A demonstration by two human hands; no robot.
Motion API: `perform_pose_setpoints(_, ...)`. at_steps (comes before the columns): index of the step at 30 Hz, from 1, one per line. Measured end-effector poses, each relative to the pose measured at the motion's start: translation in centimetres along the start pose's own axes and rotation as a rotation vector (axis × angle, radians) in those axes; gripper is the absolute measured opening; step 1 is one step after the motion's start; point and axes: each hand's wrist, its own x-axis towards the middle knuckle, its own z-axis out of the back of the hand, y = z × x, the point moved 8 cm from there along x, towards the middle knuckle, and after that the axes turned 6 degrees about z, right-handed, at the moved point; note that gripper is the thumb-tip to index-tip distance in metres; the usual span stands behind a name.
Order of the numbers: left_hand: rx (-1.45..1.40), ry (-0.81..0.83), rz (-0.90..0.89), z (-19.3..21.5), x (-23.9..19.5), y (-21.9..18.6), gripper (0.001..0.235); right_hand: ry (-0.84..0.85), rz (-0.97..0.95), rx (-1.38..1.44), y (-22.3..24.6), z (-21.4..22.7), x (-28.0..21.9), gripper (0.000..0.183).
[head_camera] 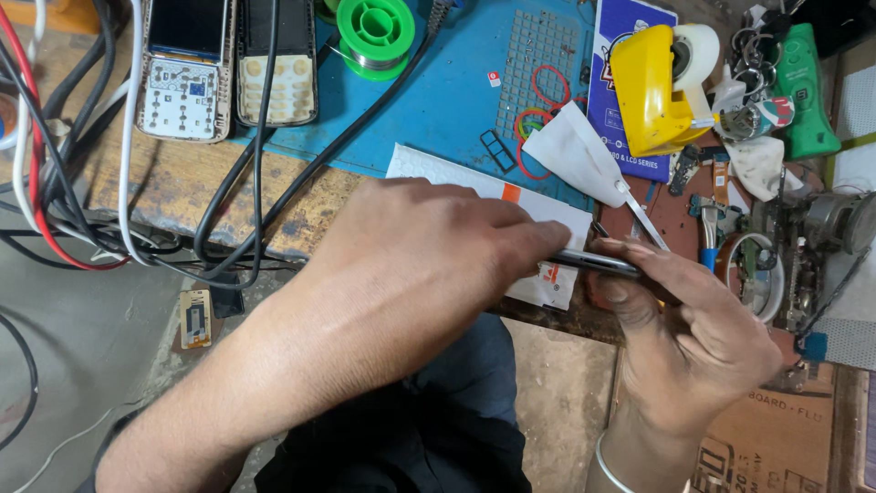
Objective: The person uses a screwdriver to remove screws from the back of a disassembled mobile phone, then places the back cover onto the phone body and secures it with rubber bands.
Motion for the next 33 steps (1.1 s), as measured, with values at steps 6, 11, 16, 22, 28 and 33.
perform_pose_setpoints(6,-0.358,-0.042,0.198,1.8,-2.1,4.8,0.027,0.05,-0.276,0.092,-1.8,-0.6,1.2,0.028)
perform_pose_setpoints(11,-0.535,-0.084,0.322,0.6,-3.3,6.3,0.026,0.365,0.374,-0.565,5.0,-5.1,3.2,0.041)
perform_pose_setpoints(16,-0.531,-0.093,0.28,0.9,-3.3,6.1,0.026,0.47,0.435,-0.624,6.4,-7.7,3.8,0.033)
perform_pose_setpoints(22,-0.526,-0.115,0.228,0.9,-3.4,6.3,0.024,0.466,0.429,-0.571,6.2,-7.7,3.9,0.029)
perform_pose_setpoints(28,-0.714,-0.174,0.377,0.3,-4.7,7.7,0.033,0.415,0.324,-0.49,5.2,-6.6,3.8,0.027)
perform_pose_setpoints(33,-0.898,-0.328,0.25,1.6,-5.2,5.9,0.029,0.303,0.19,-0.144,5.2,-4.9,3.7,0.023)
